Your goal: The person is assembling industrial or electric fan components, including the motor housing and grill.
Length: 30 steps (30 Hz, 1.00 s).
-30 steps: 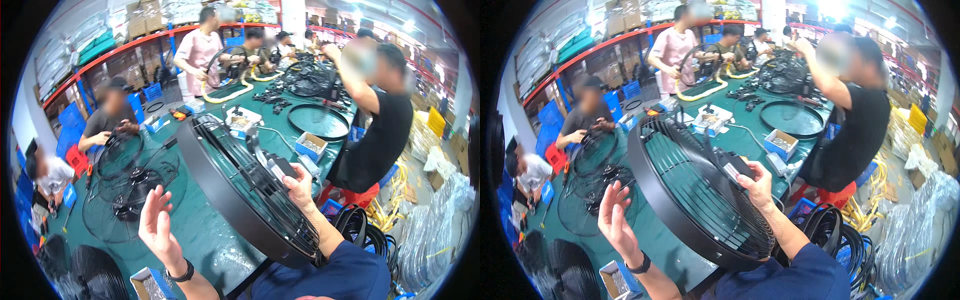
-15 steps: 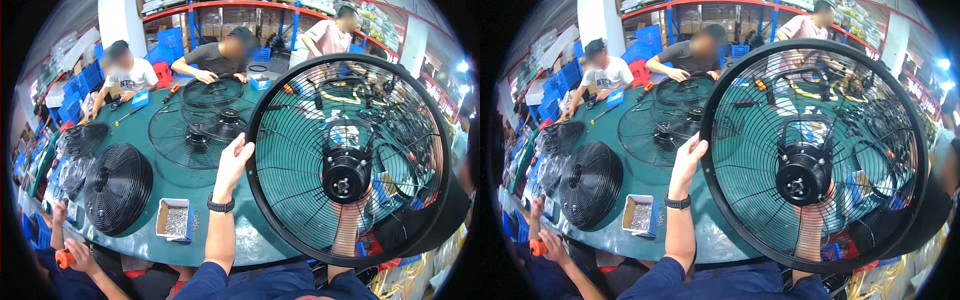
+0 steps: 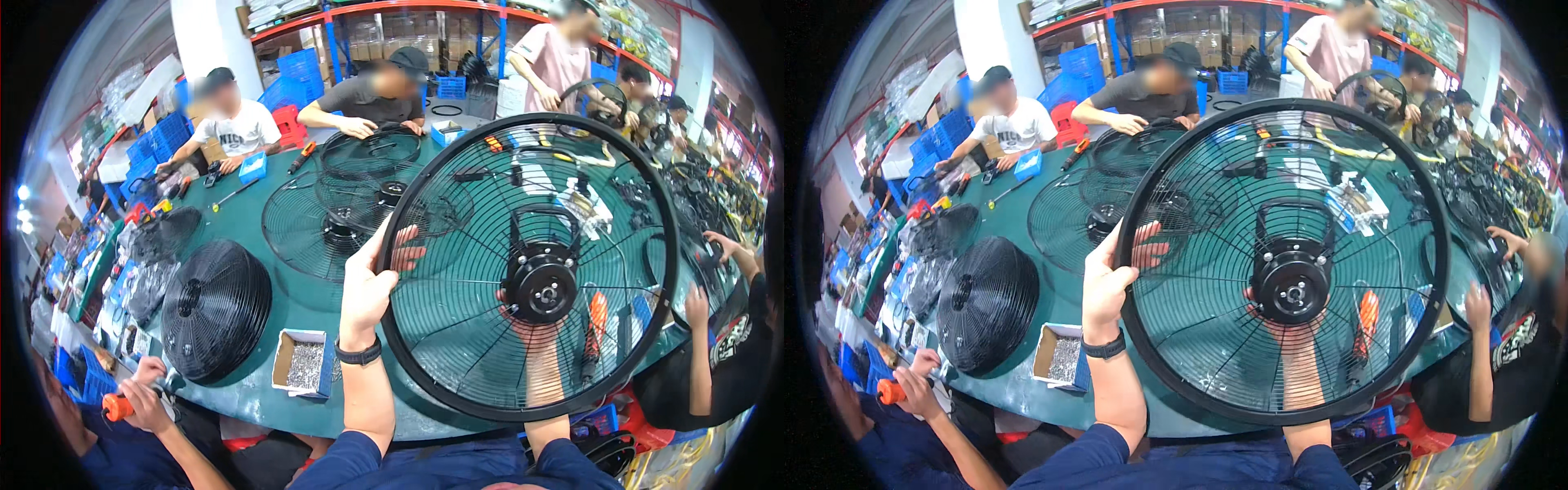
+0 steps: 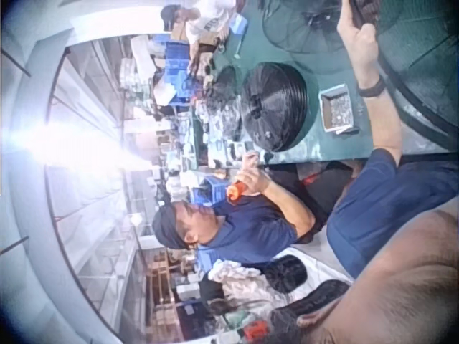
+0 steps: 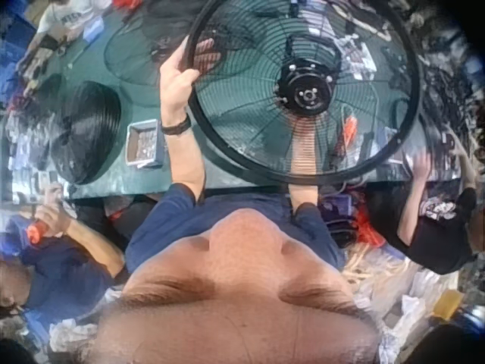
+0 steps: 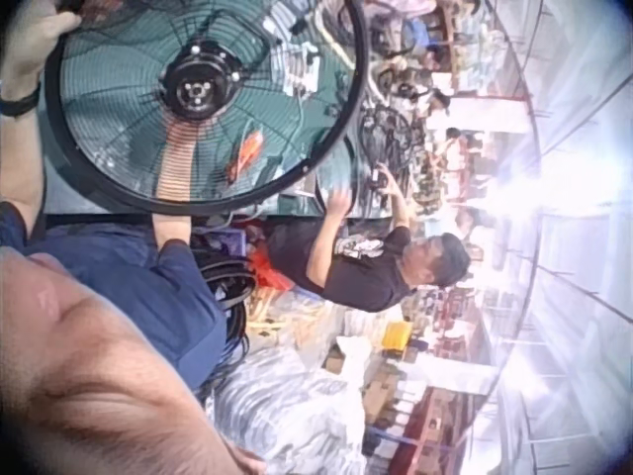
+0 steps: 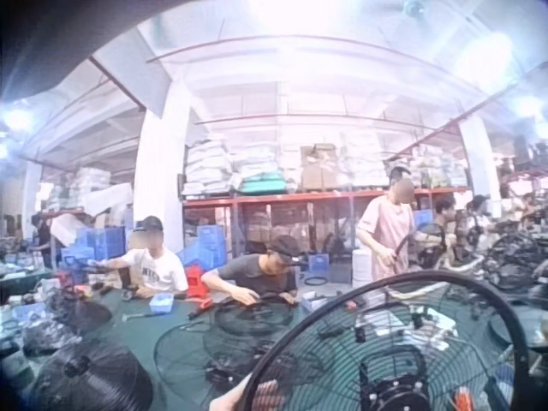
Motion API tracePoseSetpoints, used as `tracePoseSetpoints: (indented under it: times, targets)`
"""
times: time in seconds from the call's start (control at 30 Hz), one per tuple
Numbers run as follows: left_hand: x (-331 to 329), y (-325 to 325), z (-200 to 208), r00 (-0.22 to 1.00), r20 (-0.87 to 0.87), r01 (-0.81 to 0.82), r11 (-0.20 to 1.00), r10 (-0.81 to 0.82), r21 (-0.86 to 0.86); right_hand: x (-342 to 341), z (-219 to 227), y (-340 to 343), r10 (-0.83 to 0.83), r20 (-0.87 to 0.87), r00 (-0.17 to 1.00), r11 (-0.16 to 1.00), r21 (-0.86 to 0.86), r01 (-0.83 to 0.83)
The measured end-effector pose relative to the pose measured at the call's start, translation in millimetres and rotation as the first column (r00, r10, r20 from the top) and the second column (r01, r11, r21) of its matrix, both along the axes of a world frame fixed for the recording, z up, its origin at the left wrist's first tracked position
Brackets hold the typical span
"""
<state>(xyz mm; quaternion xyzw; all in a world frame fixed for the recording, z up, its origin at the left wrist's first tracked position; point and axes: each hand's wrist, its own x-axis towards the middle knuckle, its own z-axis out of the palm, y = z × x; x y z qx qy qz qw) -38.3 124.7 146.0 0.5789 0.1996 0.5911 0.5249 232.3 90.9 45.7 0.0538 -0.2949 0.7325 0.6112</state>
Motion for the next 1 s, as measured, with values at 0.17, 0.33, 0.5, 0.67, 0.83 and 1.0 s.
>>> tracePoseSetpoints:
  times: [0.17,0.33,0.5,0.67,0.83,1.0]
  targets:
    - [8,-3,2,0.994,-0.027,-0.11,0.994,0.109,-0.025,12,-32,5,0.087,-0.226,0.97,0.995,-0.021,-0.094]
    - [16,7,-2,0.994,-0.036,-0.101,0.993,0.099,-0.06,19,-39,15,0.134,-0.263,0.956,0.989,-0.03,-0.147]
    - [18,6,-1,0.994,-0.029,-0.103,0.992,0.101,-0.072,32,-37,11,0.075,-0.261,0.962,0.996,-0.037,-0.087]
    - [18,5,-2,0.993,-0.067,-0.104,0.994,0.1,-0.045,32,-30,14,0.087,-0.244,0.966,0.995,-0.031,-0.097]
    - [16,6,-4,0.989,-0.097,-0.119,0.992,0.113,-0.05,29,-23,22,0.118,-0.213,0.97,0.992,-0.025,-0.126]
    - [13,6,-6,0.986,-0.115,-0.13,0.989,0.121,-0.067,19,-25,21,0.138,-0.198,0.97,0.988,-0.035,-0.148]
